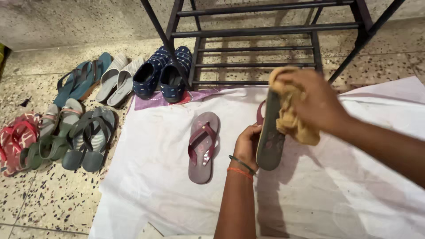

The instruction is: The person wipes the soles and straps of several pairs of flip-flops and sandals with a cloth. They handle each pair one at a time, turning them over to clean both sides, then place the cleaned pink flip-flops on a nearby metal shoe rack.

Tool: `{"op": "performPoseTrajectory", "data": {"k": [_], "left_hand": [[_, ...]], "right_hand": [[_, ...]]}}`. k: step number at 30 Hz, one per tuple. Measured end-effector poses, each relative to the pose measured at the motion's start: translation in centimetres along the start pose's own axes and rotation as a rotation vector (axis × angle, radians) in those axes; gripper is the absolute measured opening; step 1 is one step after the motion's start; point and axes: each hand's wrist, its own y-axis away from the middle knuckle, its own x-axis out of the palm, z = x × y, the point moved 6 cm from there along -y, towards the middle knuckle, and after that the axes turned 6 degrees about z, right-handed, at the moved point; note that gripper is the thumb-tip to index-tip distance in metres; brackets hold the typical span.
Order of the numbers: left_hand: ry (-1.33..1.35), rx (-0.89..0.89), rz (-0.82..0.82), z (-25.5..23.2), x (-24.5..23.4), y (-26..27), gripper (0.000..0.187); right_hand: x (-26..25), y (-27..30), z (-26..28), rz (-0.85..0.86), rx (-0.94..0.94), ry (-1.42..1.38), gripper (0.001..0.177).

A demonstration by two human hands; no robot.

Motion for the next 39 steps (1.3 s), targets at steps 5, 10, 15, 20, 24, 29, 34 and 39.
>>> {"op": "performPoseTrajectory", "data": {"k": [5, 10, 15, 20, 24, 29, 34, 39], "left_hand": [[0.080, 0.049, -0.109, -0.4, -2.7, -0.5, 0.032], [0.141, 0.105, 0.019, -0.7, -2.6, -0.3, 0.034], [0.140, -0.072, 0.110, -0.3, 0.0, 0.5, 0.047], [0.133, -0.023, 0.026, 0.0, -1.1, 0.1, 0.043], [0.102, 0.095, -0.040, -0.3, -3.9, -0.8, 0.034], [-0.403, 0.261, -0.500, -1.9, -5.4, -0.3, 0.048], [-1.488, 0.667, -0.946, -4.4, -0.4, 5.8, 0.070], [-1.639, 0.539, -1.038, -3.6, 0.3, 9.5, 0.089]], "right_hand": [[5.5, 5.5, 1.5, 0.281, -0.460, -0.038, 0.018], [3.6, 4.4, -1.7, 0.475, 0.078, -0.259, 0.017], [-2.8, 0.4, 1.1, -0.035, -0.315, 0.089, 0.034], [1.5, 1.8, -1.3, 0.116, 0.033, -0.043, 0.035], [5.3, 5.2, 0.0, 0.321, -0.180, -0.153, 0.028], [6.5, 7.0, -2.3, 0.773, 0.347, 0.047, 0.021], [4.2, 3.7, -1.2, 0.567, 0.020, 0.394, 0.029], [4.3, 3.4, -2.9, 0.633, 0.186, 0.501, 0.029]]}}
